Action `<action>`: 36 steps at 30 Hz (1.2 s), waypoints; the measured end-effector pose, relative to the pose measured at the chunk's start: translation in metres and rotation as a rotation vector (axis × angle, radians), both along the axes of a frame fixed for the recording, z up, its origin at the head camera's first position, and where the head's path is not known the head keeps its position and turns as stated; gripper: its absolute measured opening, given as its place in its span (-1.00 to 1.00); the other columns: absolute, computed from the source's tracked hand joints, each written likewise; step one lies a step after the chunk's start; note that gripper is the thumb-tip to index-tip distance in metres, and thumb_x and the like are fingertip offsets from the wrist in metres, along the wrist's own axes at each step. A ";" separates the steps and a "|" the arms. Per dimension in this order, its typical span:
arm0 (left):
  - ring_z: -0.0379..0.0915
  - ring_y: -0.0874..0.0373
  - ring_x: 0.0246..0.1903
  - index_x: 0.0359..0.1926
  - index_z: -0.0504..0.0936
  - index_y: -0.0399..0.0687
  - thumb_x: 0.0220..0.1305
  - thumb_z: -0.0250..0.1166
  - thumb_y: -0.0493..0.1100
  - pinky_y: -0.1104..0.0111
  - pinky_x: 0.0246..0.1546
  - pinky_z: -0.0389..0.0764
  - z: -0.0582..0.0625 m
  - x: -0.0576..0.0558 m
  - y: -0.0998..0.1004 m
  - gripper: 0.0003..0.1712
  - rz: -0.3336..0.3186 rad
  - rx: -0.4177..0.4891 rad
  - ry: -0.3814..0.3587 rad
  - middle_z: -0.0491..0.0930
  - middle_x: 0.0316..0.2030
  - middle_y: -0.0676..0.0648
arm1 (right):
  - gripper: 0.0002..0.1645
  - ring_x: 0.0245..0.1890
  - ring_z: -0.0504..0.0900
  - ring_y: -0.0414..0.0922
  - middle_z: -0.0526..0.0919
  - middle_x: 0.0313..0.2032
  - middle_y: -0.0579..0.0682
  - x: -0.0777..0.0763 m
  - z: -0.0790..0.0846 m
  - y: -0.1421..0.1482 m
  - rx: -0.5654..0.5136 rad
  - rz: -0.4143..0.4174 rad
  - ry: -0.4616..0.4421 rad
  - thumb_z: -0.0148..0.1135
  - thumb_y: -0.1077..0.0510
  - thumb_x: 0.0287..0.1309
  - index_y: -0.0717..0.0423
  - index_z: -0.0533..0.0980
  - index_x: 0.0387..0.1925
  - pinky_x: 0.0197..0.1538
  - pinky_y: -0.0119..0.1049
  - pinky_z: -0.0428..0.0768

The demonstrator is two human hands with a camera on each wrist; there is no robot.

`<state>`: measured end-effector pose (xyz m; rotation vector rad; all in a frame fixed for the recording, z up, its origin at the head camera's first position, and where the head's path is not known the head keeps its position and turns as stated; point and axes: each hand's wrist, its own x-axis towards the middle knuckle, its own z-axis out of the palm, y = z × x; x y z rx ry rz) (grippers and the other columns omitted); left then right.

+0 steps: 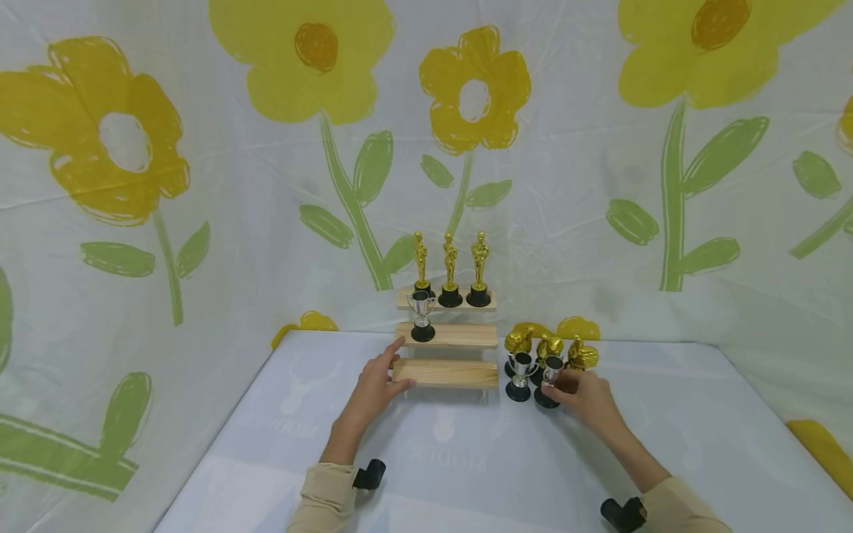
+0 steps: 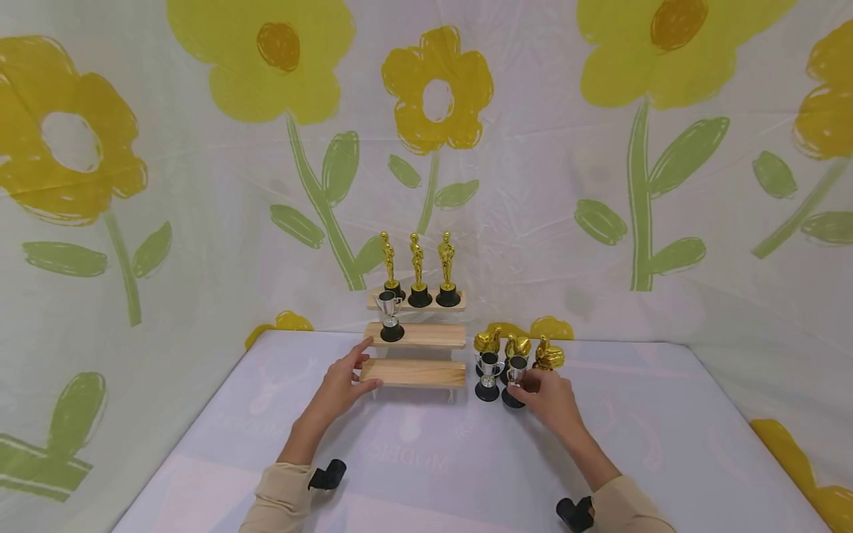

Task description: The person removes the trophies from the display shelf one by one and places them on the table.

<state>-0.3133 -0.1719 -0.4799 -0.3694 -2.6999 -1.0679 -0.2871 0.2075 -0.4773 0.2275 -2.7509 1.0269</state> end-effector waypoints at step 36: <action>0.49 -0.08 0.03 0.47 0.22 0.03 0.09 0.49 -0.12 0.16 -0.09 0.63 0.002 0.001 0.001 -0.05 -0.002 0.006 -0.003 0.56 0.15 -0.31 | -0.80 -0.44 0.55 -0.17 0.72 -0.46 -0.02 -0.015 -0.011 -0.011 0.026 -0.105 -0.094 0.42 0.10 0.10 0.17 0.62 -0.37 -0.41 -0.32 0.47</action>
